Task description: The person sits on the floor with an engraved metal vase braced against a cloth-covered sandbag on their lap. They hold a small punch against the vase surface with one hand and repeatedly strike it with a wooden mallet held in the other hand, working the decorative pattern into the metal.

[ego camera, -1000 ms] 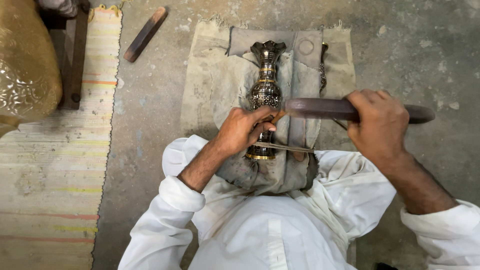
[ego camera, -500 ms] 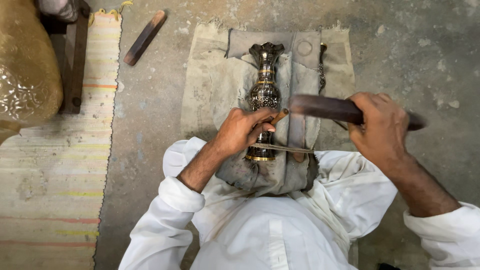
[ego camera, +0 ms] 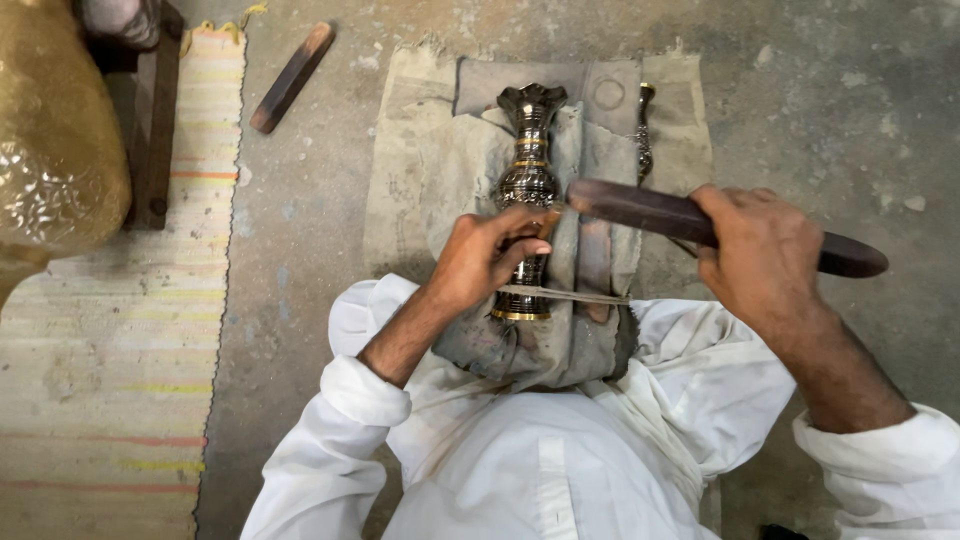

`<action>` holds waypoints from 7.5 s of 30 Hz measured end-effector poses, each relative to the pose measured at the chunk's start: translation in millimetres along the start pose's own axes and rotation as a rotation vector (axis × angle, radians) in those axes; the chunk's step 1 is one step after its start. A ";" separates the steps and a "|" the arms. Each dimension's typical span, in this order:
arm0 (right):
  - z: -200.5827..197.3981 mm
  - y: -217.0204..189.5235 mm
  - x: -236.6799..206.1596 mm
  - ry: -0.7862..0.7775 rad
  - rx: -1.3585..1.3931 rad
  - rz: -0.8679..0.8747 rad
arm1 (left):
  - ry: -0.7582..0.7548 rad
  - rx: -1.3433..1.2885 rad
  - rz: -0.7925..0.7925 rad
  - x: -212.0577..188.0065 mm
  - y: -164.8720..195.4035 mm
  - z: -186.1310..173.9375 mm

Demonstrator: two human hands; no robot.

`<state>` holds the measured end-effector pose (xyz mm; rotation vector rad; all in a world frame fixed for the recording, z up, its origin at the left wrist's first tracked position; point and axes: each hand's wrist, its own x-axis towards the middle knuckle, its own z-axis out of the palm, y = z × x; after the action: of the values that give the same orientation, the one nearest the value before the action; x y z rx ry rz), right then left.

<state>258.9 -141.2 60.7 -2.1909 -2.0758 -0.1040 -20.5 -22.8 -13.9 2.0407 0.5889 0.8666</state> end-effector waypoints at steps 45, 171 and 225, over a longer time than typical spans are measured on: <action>-4.4 5.6 16.9 0.147 0.130 -0.092 | -0.059 0.193 -0.054 3.2 -6.2 2.1; 11.6 14.5 -18.1 0.106 0.190 -0.010 | -0.158 0.221 -0.097 0.6 10.7 9.5; -25.4 -6.2 28.4 0.064 -0.026 -0.209 | 0.033 0.022 -0.032 -27.8 -7.7 7.3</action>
<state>255.1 -116.2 89.9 -1.9500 -2.2731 -0.2184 -33.8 -40.6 -33.6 2.0347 0.6505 0.8804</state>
